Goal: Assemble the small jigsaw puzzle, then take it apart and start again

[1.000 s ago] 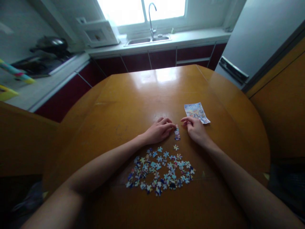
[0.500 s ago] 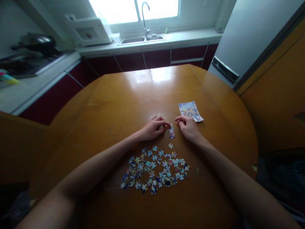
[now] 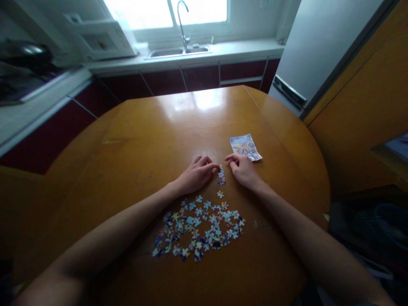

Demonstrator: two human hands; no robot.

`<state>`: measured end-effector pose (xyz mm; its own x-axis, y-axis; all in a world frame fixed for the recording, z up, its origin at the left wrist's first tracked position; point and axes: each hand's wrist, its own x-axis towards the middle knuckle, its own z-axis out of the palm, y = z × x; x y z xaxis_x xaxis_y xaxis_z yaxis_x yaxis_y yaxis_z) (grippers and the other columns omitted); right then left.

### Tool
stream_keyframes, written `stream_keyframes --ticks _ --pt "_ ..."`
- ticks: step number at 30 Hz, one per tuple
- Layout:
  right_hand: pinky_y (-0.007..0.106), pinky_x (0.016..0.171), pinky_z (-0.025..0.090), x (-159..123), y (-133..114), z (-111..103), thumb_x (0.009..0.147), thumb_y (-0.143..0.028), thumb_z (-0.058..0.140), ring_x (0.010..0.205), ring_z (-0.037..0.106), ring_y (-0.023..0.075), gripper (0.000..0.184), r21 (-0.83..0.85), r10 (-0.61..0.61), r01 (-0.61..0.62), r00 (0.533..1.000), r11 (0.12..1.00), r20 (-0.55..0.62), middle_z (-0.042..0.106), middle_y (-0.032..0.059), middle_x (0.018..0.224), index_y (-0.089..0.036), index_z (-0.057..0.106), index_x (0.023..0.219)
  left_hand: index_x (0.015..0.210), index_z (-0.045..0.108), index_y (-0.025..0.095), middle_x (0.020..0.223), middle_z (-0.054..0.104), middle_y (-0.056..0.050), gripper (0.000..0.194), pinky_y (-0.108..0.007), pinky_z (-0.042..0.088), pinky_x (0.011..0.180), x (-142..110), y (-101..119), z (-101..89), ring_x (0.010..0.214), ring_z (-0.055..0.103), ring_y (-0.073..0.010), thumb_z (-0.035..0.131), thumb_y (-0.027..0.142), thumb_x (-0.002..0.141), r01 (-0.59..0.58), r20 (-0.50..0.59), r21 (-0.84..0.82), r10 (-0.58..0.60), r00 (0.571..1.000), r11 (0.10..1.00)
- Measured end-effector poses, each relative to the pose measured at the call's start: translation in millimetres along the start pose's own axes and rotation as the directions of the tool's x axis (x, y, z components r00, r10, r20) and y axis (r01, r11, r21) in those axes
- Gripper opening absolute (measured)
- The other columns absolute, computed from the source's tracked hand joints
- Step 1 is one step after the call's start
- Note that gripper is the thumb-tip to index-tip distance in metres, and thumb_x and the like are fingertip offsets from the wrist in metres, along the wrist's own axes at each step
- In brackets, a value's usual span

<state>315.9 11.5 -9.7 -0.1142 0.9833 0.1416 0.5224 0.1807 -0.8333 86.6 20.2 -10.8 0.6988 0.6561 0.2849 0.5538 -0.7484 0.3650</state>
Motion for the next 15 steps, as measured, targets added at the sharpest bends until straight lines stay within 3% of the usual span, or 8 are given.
stream_keyframes --ticks 10,15 --pt "0.034 0.074 0.051 -1 -2 -1 0.087 -0.018 0.052 0.076 0.066 0.0199 0.024 -0.037 -0.007 0.008 1.0 0.999 0.006 0.075 0.0068 0.086 -0.017 0.074 0.097 0.123 0.06 0.027 0.125 0.049 -0.011 0.028 -0.047 0.038 0.1 1 16 -7.3 0.115 0.041 -0.0305 0.05 0.021 0.098 -0.034 0.034 0.235 0.027 0.999 0.971" --pt "0.034 0.074 0.051 -2 -3 1 0.087 -0.018 0.052 0.076 0.066 0.0196 0.024 -0.038 -0.006 0.006 1.0 0.999 0.003 0.075 0.0076 0.089 -0.016 0.074 0.097 0.124 0.06 0.027 0.123 0.05 -0.01 0.029 -0.047 0.039 0.1 2 12 -3.0 0.113 0.042 -0.0292 0.048 0.02 0.098 0.002 0.019 0.191 -0.005 1.0 0.982"
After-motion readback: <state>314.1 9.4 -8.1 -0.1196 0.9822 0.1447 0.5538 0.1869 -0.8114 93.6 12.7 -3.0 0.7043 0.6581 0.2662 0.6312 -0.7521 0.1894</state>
